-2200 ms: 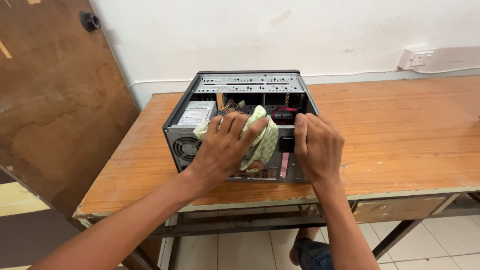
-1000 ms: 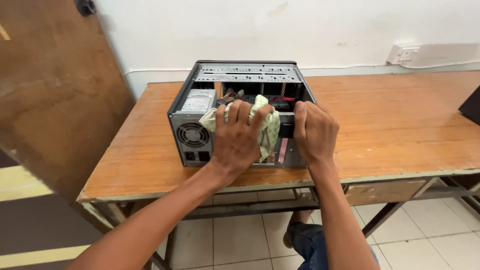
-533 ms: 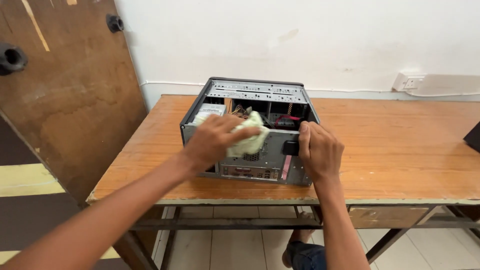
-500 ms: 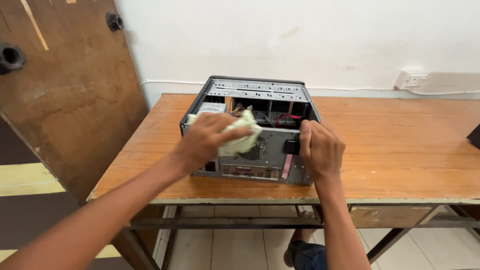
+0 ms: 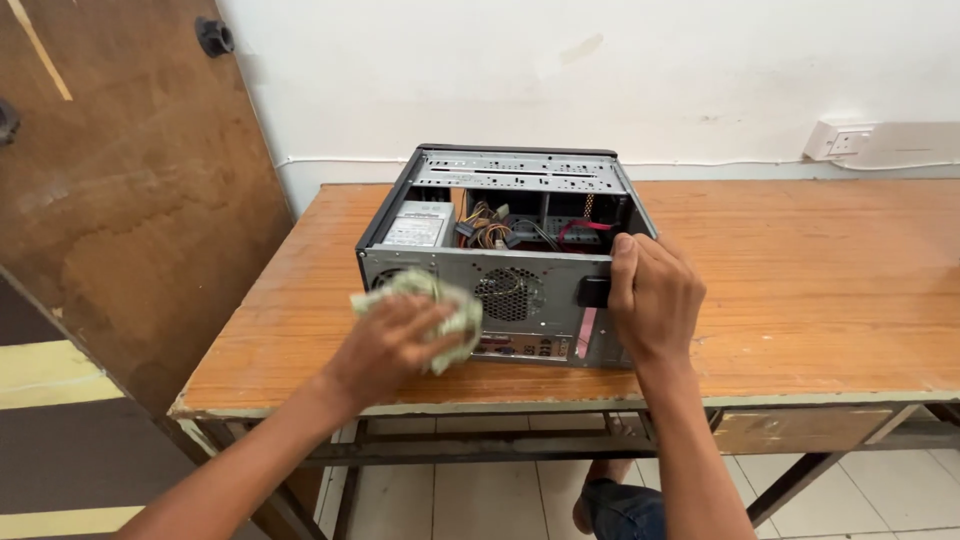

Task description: The person wipes the exterior and interior surfaces of an open desktop computer case using a light green cloth. They clean the top, sides, and back panels, including the fan grilles and power supply area, while holding the case steady with their other hand.

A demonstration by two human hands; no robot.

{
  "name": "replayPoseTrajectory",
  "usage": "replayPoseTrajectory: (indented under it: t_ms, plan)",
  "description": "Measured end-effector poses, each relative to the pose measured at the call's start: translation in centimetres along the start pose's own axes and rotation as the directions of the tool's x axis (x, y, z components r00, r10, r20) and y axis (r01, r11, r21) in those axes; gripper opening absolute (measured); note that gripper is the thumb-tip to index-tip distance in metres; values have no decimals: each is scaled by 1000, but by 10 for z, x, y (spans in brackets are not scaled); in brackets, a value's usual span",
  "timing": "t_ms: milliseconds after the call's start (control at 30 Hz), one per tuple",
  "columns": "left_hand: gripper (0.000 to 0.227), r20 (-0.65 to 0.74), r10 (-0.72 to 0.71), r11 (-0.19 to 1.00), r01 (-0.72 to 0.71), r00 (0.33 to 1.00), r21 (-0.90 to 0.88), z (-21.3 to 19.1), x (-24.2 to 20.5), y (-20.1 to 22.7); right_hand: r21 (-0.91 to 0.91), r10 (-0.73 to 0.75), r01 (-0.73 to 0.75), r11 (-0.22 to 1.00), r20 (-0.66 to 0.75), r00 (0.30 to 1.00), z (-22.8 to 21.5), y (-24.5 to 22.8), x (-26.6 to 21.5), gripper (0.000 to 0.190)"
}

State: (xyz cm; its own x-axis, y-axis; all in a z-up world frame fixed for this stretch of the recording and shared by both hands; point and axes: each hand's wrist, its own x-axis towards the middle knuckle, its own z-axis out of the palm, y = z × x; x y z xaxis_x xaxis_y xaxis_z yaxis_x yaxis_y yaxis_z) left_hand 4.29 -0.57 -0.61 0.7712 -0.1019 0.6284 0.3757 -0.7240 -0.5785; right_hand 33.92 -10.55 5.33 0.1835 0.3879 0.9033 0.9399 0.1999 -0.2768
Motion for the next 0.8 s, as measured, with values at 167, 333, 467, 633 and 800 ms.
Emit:
replayPoseTrajectory:
  t_ms: [167,333,467,633,800]
  plan:
    - [23,-133,-246,968,235,960,-90,-3,8,2,-14,-75,75,997,-60,995,-5,-7,0,50]
    - [27,-13,-105,974,100,994,-202,2,15,-1,-36,9,-10,999,-20,1000,-8,-4,-1,49]
    - [25,-96,-156,986,149,983,-82,-8,24,-17,7,-2,2,1000,-4,1000,-2,-3,-1,52]
    - [34,37,118,974,-108,992,-200,-4,23,-12,-58,77,-73,996,70,995,1,4,-1,59]
    - [24,-85,-191,962,170,978,-213,-10,37,-15,-17,-13,14,1000,9,1000,-2,4,-1,58]
